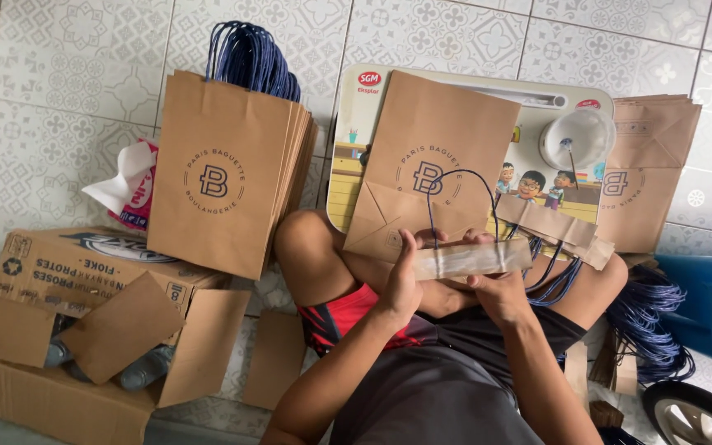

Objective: The person sits on the floor and assembles brown paper bags by applying glue to the handle tabs and attaching blue rope handles. They fold the bag flaps and press the seams to secure the handles.

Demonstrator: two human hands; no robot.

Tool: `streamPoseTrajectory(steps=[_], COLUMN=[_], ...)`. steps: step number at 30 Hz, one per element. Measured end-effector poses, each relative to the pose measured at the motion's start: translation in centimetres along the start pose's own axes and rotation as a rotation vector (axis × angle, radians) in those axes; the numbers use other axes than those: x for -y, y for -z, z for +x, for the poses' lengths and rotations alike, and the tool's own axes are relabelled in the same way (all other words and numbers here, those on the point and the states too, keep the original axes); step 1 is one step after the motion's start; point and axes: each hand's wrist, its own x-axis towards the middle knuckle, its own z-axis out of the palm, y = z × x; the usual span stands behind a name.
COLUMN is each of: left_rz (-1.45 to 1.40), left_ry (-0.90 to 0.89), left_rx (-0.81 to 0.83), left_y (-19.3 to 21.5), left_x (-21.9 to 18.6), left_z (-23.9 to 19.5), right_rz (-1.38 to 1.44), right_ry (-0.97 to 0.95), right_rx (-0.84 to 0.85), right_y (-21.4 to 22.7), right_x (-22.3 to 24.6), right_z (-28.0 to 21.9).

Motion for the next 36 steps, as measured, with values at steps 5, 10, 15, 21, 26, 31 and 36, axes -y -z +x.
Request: streamPoseTrajectory(steps=[5,10,15,21,26,31,36], left_rz=[0.216,1.221,1.946,2.018,2.061,2.102,2.003], left_ry=[-0.072,-0.608,-0.421,-0.647,-0.59,-0.455,-0.335], left_rx=[0.164,0.382,0.494,0.413,0.363,0.396,0.449], left_y=[4.1,8.9,10.0,10.8,11.6,13.2,13.5], left_x=[0.8,-2.0,-2.6,-1.0,-1.0,-0.6,-0.6], left_z=[1.1,2.5,3.2,3.5,-0.2,-5.1,-7.3], right_rz=[-0.004,-0.015,0.027,0.054,0.049,0.051,0.036], right_ry=[0.04,0.095,0.096,0.16,0.172,0.143,0.14], right_rx=[-0.012,-0.077,-0.148,-0.218,-0.225,-0.232,-0.26], right_y=[1.5,3.3,4.1,5.4,7.3,6.4,5.9], right_x=[1.3,2.3,3.5,3.8,3.8,4.9,4.4], right_z=[0.2,-0.6,-1.2,-2.7,-3.8,-4.3,-4.2])
